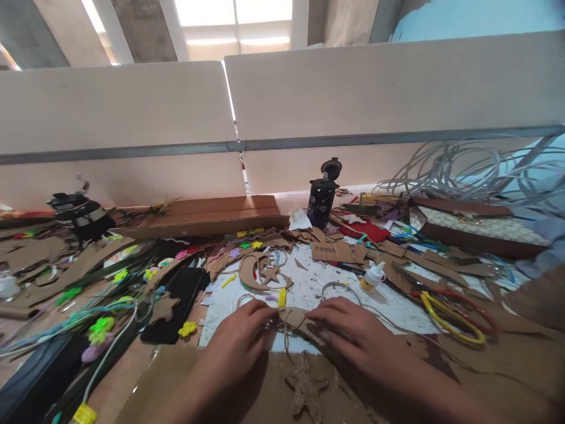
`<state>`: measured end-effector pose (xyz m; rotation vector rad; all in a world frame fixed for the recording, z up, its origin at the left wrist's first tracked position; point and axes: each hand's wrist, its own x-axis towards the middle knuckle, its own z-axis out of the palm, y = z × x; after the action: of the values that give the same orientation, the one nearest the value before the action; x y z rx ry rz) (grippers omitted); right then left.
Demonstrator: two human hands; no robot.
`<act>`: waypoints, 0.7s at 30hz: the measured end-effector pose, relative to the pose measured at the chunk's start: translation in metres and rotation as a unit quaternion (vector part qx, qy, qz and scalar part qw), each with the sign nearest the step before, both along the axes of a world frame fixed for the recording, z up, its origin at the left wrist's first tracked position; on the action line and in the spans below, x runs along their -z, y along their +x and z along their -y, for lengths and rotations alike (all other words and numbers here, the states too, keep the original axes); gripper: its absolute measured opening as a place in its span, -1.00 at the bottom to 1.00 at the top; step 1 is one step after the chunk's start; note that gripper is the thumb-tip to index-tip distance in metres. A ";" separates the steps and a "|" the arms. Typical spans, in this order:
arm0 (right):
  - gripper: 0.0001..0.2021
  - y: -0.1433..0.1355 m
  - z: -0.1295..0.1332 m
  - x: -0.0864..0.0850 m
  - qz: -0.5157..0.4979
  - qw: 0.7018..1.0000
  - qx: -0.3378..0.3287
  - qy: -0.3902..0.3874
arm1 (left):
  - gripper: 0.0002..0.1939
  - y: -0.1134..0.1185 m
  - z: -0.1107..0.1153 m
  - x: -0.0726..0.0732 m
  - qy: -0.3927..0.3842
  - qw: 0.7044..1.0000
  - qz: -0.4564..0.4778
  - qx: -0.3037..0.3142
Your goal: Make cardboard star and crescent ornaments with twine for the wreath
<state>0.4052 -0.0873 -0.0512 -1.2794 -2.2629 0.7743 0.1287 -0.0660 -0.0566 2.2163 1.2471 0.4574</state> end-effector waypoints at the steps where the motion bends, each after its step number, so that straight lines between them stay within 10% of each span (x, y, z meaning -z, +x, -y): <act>1: -0.70 -0.005 -0.003 -0.001 -0.004 1.000 -0.005 0.000 | -0.62 0.001 0.003 0.003 0.014 1.000 -0.011 0.002; 21: -0.67 -0.031 -0.028 0.020 0.021 0.998 -0.061 0.002 | -0.38 0.009 0.012 0.003 0.050 0.962 -0.242 0.115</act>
<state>0.3737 -0.0590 -0.0711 -1.1743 -2.3933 0.7922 0.1375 -0.0779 -0.0599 2.6178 1.1904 -0.1279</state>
